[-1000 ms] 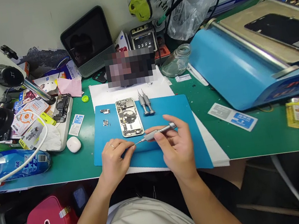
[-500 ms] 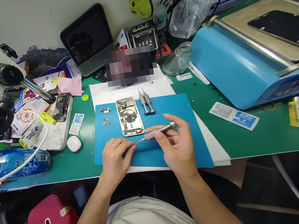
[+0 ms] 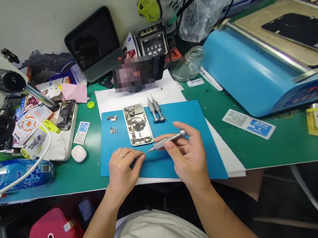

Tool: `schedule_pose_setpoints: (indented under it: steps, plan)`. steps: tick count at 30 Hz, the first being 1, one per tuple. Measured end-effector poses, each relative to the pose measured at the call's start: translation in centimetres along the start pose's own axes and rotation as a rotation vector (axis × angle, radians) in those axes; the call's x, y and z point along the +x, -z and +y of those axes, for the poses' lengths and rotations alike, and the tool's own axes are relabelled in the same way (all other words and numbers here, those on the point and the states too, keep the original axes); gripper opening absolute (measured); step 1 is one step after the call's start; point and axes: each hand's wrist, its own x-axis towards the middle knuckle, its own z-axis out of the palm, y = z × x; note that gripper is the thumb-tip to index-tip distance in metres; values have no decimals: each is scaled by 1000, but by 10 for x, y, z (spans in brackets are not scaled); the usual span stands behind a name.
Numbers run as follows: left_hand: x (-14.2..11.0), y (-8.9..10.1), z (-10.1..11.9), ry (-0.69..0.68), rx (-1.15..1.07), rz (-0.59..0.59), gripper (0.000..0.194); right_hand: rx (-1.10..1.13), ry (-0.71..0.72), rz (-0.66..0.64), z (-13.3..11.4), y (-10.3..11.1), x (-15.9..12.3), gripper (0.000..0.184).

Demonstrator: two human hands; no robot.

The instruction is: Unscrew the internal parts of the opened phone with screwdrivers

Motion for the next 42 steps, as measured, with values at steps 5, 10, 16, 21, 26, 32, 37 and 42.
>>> schedule_pose_setpoints:
  steps: [5, 10, 16, 21, 26, 32, 37, 42]
  plan:
    - [0, 0, 0, 4, 4, -1, 7, -1, 13, -2, 1, 0, 1, 42]
    - [0, -1, 0, 7, 7, -4, 7, 8, 16, -5, 0, 0, 2, 42]
    - [-1, -1, 0, 0, 9, 1, 8, -2, 11, 2, -1, 0, 2, 41]
    - [-1, -1, -1, 0, 14, 8, 9, -2, 0, 15, 0, -1, 1, 42]
    - [-1, -1, -1, 2, 19, 6, 10, -10, 1, 42, 1, 1, -1, 44]
    - [-1, -1, -1, -3, 21, 3, 10, -10, 19, 71, 2, 2, -1, 45]
    - [-1, 0, -1, -11, 21, 5, 9, -3, 17, 93, 1, 1, 0, 46]
    - [-1, -1, 0, 1, 18, 1, 12, -7, 21, 95, 3, 1, -1, 47]
